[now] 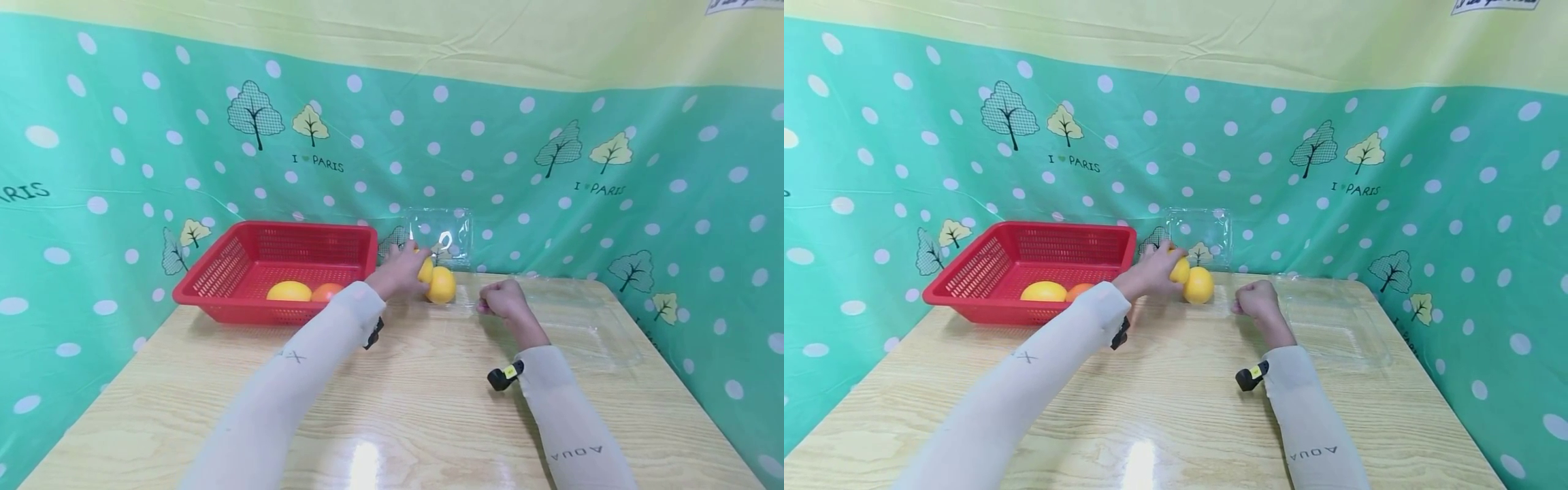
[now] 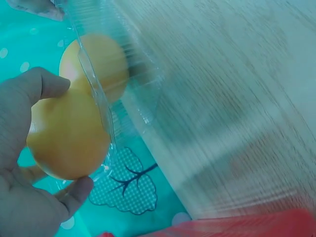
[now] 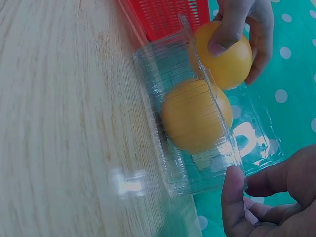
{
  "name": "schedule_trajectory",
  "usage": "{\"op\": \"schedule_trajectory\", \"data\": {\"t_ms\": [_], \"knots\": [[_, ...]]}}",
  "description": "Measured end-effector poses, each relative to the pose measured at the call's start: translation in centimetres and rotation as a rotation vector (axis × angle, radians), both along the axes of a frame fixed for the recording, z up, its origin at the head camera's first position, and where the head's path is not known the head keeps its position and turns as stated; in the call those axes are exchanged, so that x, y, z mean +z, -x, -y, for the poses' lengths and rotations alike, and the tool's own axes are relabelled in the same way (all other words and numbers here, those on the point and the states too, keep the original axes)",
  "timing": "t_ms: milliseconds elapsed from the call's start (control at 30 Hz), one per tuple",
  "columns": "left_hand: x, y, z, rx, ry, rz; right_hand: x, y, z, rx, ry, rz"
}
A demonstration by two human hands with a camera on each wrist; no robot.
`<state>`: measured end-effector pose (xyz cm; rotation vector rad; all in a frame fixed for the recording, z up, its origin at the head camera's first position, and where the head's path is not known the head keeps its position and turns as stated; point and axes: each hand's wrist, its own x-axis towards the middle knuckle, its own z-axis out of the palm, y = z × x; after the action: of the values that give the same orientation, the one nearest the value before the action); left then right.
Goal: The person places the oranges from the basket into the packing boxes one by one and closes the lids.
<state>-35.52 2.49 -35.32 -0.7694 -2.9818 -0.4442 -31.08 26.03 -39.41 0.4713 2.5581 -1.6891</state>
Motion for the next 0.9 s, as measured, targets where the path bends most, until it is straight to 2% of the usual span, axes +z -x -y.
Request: {"op": "schedule_trajectory", "data": {"t_ms": [233,533,733,900], "knots": [[-0.2,-0.4,-0.7,-0.029,-0.021,0.015,0.0,0.1,-0.3,-0.004,0.001,-0.002],[-0.9,-0.4,-1.8,-0.06,-0.012,-0.008,0.2,-0.1,-0.3,-0.014,0.005,0.004],[-1.5,-0.3,-2.0,-0.046,0.018,-0.01,0.3,-0.1,0.1,-0.007,-0.013,0.001],[-1.9,-0.2,-2.0,-0.029,0.006,0.016,0.3,0.0,0.0,-0.002,-0.022,0.009]]}}
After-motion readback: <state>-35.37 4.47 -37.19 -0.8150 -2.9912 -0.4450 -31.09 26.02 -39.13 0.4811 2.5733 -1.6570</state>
